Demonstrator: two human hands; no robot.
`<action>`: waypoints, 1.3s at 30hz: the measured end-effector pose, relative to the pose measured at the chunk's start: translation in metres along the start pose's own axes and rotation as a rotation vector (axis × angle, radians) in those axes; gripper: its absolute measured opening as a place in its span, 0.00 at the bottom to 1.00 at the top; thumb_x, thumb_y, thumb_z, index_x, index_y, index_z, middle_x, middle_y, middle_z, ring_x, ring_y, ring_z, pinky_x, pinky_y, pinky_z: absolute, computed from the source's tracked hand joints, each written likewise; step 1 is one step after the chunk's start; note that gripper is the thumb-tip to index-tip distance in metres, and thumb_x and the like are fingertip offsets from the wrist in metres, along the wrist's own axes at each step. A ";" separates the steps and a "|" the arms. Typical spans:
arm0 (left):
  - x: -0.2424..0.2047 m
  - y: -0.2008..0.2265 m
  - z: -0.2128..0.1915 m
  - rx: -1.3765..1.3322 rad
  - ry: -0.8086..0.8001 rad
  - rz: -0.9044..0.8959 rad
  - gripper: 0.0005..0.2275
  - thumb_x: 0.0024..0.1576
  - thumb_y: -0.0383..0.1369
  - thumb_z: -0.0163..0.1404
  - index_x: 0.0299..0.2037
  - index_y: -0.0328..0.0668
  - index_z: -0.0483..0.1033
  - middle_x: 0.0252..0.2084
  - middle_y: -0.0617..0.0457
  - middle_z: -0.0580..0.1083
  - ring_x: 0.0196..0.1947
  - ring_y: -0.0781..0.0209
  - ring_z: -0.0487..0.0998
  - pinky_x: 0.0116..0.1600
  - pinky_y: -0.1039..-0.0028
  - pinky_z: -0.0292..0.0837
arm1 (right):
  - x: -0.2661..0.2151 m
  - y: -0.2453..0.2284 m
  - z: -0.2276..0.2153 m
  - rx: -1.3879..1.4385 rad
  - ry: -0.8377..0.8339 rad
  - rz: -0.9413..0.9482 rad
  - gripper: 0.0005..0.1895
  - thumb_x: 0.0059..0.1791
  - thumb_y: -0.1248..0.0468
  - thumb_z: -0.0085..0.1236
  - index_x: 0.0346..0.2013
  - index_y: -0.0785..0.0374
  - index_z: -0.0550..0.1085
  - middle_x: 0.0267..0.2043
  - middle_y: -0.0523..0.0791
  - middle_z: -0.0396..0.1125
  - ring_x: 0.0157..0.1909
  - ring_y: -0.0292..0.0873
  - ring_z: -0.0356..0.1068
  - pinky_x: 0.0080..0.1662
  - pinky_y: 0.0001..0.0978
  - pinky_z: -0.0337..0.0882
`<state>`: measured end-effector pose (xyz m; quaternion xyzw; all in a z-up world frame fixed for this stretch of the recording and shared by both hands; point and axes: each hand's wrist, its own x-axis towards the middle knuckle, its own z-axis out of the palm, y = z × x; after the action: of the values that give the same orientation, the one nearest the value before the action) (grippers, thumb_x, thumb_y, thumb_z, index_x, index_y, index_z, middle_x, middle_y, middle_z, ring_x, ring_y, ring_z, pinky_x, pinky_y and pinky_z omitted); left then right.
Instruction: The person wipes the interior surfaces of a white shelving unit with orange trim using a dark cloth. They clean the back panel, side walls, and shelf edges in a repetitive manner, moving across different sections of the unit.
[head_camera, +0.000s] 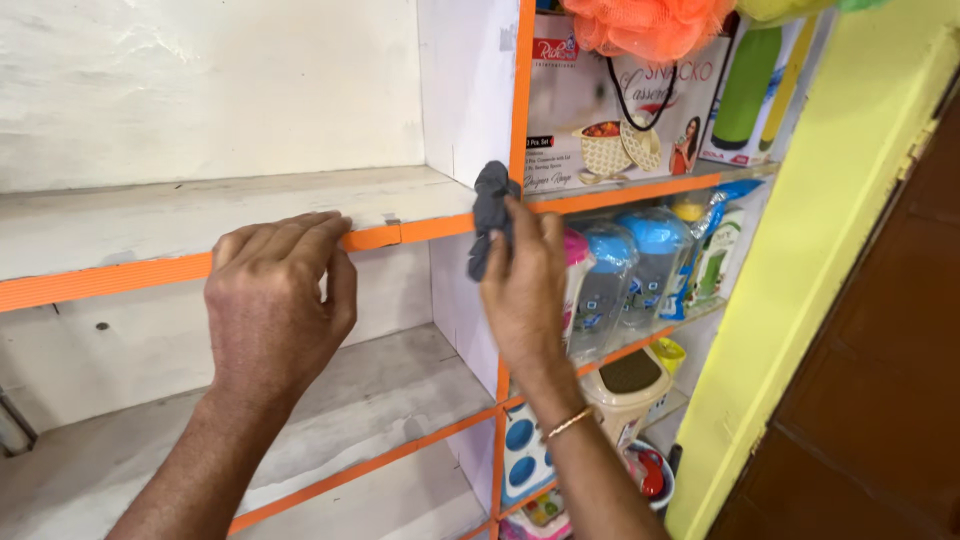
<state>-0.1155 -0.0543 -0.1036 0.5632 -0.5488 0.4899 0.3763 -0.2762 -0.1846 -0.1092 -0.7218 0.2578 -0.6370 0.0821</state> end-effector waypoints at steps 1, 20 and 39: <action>0.000 0.001 0.001 0.011 0.004 -0.008 0.06 0.60 0.23 0.54 0.43 0.40 0.83 0.44 0.53 0.83 0.46 0.60 0.83 0.55 0.64 0.72 | -0.003 -0.005 0.009 -0.011 0.019 -0.087 0.20 0.52 0.75 0.51 0.60 0.72 0.70 0.49 0.56 0.64 0.47 0.54 0.70 0.48 0.46 0.74; 0.013 -0.035 -0.079 -0.198 -0.137 -0.282 0.13 0.64 0.25 0.46 0.57 0.31 0.73 0.53 0.38 0.78 0.49 0.48 0.82 0.52 0.59 0.79 | -0.055 -0.117 0.074 0.292 -0.096 -0.224 0.21 0.48 0.73 0.61 0.56 0.68 0.74 0.44 0.52 0.68 0.43 0.54 0.73 0.42 0.44 0.74; 0.081 -0.151 -0.239 -0.076 -0.817 0.074 0.30 0.67 0.52 0.32 0.34 0.35 0.81 0.25 0.40 0.79 0.28 0.44 0.81 0.43 0.52 0.77 | -0.138 -0.304 0.175 0.377 0.131 -0.164 0.12 0.55 0.67 0.58 0.51 0.68 0.70 0.47 0.54 0.65 0.49 0.57 0.70 0.49 0.49 0.71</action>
<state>-0.0064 0.1722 0.0481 0.6771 -0.6906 0.2186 0.1302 -0.0339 0.1042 -0.1246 -0.6693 0.0791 -0.7240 0.1468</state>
